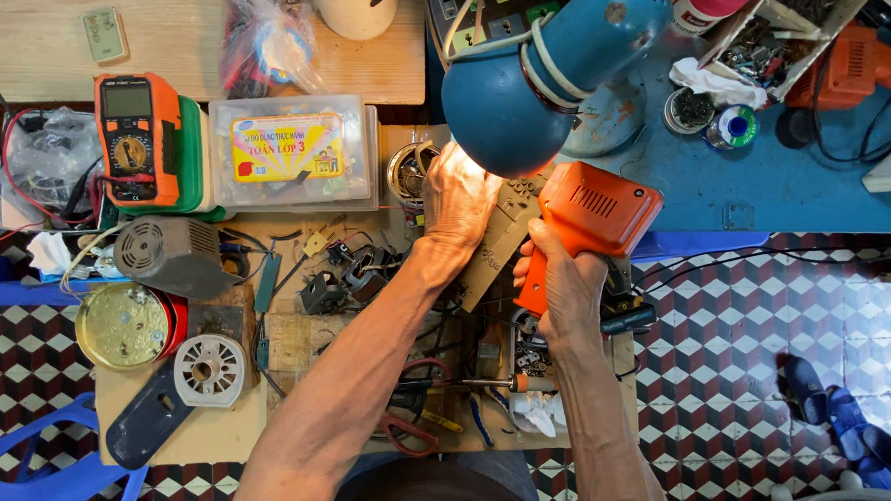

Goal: The person repairs an electronic device at a cluttered workbench. They hold a heat gun against a circuit board inside an open casing while steadying it with the other hand, then set the heat gun down, pick up a soldering iron, and work the iron along the board's components, repositioning the casing as they solder.

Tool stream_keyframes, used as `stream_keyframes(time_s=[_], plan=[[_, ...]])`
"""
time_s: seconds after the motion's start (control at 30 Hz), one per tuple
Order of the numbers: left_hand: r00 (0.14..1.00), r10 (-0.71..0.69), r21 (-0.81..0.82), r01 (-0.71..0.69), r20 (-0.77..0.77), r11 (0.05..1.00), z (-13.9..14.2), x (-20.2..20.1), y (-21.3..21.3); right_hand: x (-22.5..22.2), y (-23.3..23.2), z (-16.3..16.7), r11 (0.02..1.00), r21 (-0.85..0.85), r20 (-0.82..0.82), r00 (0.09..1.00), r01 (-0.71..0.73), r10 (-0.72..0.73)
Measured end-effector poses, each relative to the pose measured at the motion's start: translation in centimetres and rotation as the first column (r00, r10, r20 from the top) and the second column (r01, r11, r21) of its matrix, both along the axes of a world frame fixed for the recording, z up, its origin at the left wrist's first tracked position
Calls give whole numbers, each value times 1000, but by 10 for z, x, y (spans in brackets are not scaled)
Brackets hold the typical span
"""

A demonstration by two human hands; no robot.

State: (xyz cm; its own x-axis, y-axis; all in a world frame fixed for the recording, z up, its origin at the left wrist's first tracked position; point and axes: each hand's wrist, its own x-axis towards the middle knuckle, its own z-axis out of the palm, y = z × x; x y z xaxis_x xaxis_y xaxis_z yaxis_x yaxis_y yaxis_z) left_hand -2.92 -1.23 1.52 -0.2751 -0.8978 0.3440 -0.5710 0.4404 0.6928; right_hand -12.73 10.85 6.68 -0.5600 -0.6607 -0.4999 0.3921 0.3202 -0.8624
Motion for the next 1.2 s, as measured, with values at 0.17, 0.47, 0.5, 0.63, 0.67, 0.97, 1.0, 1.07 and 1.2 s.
stream_keyframes(time_s=[0.17,0.47,0.5,0.63,0.67,0.97,1.0,1.07,1.2], plan=[[999,46,94,-44,-11,995,2,1,1,1,1,-4,998,-55,18,1000,24,-23],[996,69,152,-59,-62,987,3,-2,0,4,5,-4,998,-52,-78,997,-25,21],[996,58,154,-48,-64,987,3,-2,0,3,6,-4,998,-52,-88,996,-31,26],[999,34,169,-32,-9,985,-1,0,0,0,7,-5,998,-47,-86,996,-38,34],[1000,27,161,-27,2,987,-2,0,0,0,6,-6,998,-51,-77,997,-31,27],[998,-17,134,25,-56,991,-3,5,-4,3,10,-7,998,-58,-54,999,0,-3],[997,-26,134,35,-72,990,-3,6,-5,2,11,-7,999,-54,-55,998,-2,-1],[998,-53,78,56,-43,995,-3,8,-7,1,12,-6,999,-51,-64,998,-3,0],[995,-85,72,88,-41,993,-6,9,-10,0,14,-5,999,-35,-82,997,-19,16]])
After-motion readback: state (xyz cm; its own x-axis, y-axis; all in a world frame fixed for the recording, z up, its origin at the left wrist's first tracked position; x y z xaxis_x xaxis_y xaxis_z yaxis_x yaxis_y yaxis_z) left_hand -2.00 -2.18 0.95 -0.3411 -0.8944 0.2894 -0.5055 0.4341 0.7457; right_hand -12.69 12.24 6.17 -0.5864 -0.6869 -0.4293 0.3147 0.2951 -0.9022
